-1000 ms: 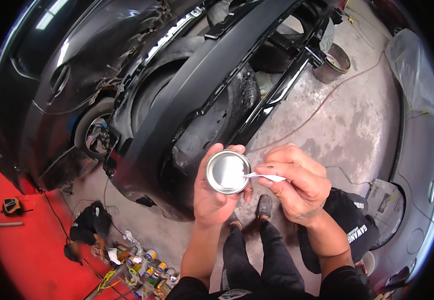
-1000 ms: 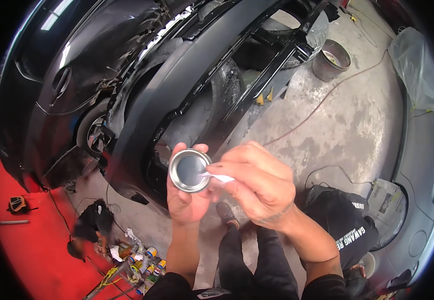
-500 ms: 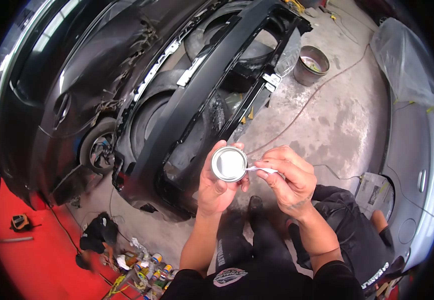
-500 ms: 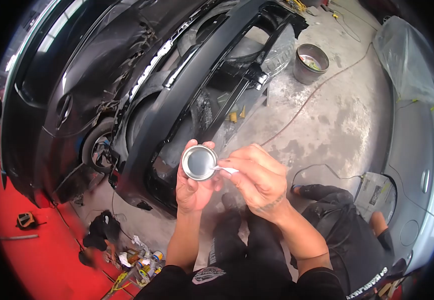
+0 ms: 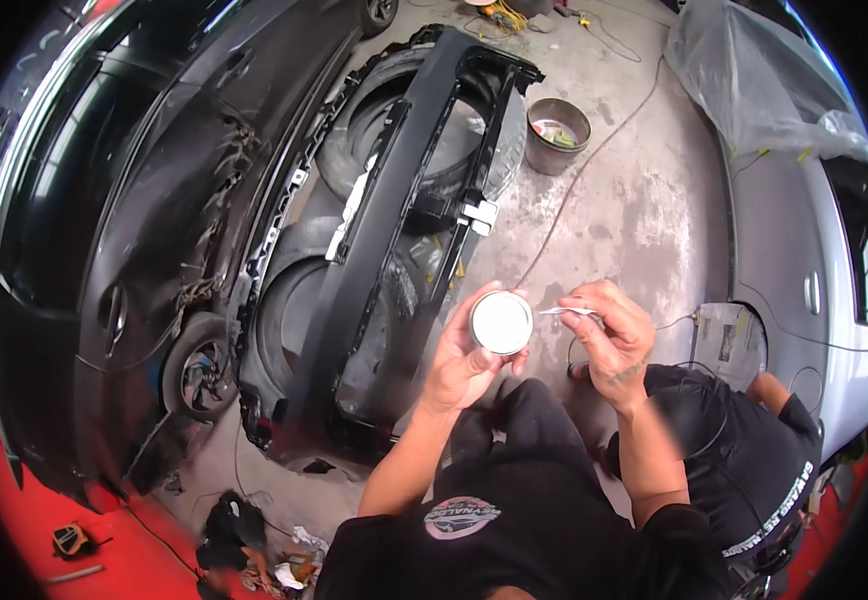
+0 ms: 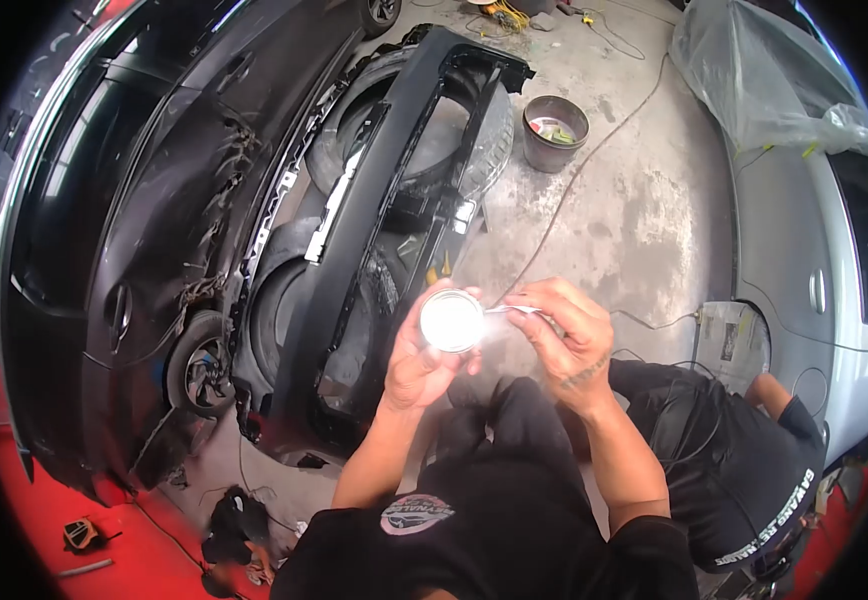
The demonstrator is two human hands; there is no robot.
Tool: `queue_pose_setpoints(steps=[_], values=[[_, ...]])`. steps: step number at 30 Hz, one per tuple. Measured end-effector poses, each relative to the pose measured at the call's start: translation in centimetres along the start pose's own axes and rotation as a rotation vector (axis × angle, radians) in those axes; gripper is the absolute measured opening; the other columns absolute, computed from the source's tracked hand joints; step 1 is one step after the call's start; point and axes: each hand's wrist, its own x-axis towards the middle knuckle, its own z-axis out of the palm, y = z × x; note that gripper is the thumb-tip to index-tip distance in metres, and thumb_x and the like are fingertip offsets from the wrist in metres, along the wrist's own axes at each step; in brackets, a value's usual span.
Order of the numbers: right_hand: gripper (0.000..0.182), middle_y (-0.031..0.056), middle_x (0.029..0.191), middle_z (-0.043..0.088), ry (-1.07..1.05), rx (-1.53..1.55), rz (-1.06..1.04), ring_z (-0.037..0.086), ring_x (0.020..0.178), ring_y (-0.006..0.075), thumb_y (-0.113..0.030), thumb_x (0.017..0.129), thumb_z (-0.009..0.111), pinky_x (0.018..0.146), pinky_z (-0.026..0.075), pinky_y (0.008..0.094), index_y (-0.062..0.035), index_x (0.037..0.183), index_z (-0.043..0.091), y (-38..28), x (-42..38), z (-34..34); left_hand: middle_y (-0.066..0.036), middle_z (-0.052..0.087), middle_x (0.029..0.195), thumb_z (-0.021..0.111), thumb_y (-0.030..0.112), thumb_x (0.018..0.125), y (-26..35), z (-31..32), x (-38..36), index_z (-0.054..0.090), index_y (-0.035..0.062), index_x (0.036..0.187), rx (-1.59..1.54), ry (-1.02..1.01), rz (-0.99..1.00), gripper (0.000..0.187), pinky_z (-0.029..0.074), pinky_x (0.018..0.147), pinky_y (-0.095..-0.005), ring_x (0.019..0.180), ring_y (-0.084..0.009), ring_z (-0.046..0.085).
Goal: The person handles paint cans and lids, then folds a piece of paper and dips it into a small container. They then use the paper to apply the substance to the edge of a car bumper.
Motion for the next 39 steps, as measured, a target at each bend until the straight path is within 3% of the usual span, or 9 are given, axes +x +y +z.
queue_pose_setpoints(steps=[3,6,9,14,16,21,32,39], values=[[0.016,0.0133,0.095,0.073,0.063,-0.055,-0.037,0.068,0.081,0.019,0.006,0.087,0.077,0.07,0.052,0.0289,0.0041,0.103,0.077,1.0,2.5,-2.1,-0.022,0.047,0.155,0.081,0.016,0.09,-0.3,0.6,3.9,0.037,0.0113,0.16,0.033,-0.036,-0.101,0.082,0.057,0.075,-0.0431,0.114,-0.0301,0.063],[0.016,0.0133,0.095,0.073,0.103,-0.07,-0.004,0.067,0.081,0.0187,0.006,0.086,0.077,0.069,0.052,0.0286,0.0042,0.103,0.077,3.0,5.4,-4.4,-0.022,0.048,0.155,0.081,0.016,0.09,-1.6,0.1,8.5,0.037,0.0105,0.16,-0.017,-0.069,-0.135,0.083,0.057,0.076,-0.0431,0.116,-0.0304,0.063],[0.016,0.0133,0.093,0.072,0.096,-0.034,-0.008,0.067,0.08,0.0193,0.005,0.086,0.078,0.069,0.052,0.0289,0.0039,0.102,0.077,5.8,9.5,-7.0,-0.023,0.05,0.155,0.085,0.018,0.088,-2.6,0.2,14.2,0.038,0.0112,0.161,0.006,-0.045,-0.126,0.087,0.057,0.076,-0.041,0.104,-0.0315,0.068],[0.015,0.0133,0.092,0.072,0.022,-0.054,-0.032,0.068,0.08,0.0217,0.004,0.086,0.079,0.069,0.052,0.0302,0.0035,0.102,0.077,9.6,19.1,-12.7,-0.023,0.052,0.153,0.085,0.019,0.089,-5.1,0.8,25.3,0.039,0.0116,0.161,0.017,0.011,-0.107,0.086,0.057,0.075,-0.0424,0.104,-0.0323,0.068],[0.016,0.0137,0.091,0.072,-0.032,-0.092,-0.137,0.069,0.081,0.0234,0.002,0.086,0.08,0.069,0.053,0.0317,0.003,0.102,0.077,10.6,23.1,-15.0,-0.023,0.052,0.153,0.085,0.02,0.089,-6.2,1.2,29.6,0.039,0.0115,0.16,-0.013,-0.044,-0.078,0.086,0.057,0.074,-0.0426,0.104,-0.0324,0.068],[0.019,0.0138,0.092,0.073,-0.095,-0.111,-0.174,0.07,0.081,0.0231,0.003,0.085,0.081,0.069,0.054,0.0314,0.0028,0.103,0.077,13.5,31.2,-18.9,-0.022,0.052,0.153,0.083,0.022,0.091,-8.1,2.1,39.2,0.039,0.0118,0.16,-0.006,-0.118,-0.056,0.083,0.057,0.075,-0.0396,0.106,-0.029,0.068],[0.018,0.0123,0.091,0.072,-0.25,-0.189,-0.195,0.067,0.078,0.0192,0.004,0.085,0.08,0.066,0.052,0.0293,0.002,0.103,0.077,22.0,48.2,-18.1,-0.025,0.051,0.152,0.083,0.022,0.091,-7.5,-4.9,53.6,0.04,0.012,0.161,-0.027,-0.04,0.097,0.083,0.058,0.071,-0.0382,0.101,-0.03,0.068],[0.016,0.0129,0.091,0.072,-0.462,-0.141,-0.241,0.068,0.08,0.0236,0.004,0.085,0.08,0.07,0.053,0.0317,0.0024,0.101,0.077,26.0,58.0,-14.9,-0.021,0.053,0.151,0.083,0.022,0.09,-4.6,-8.6,59.2,0.043,0.0125,0.159,-0.014,0.077,0.205,0.08,0.056,0.071,-0.0379,0.098,-0.0265,0.067]])
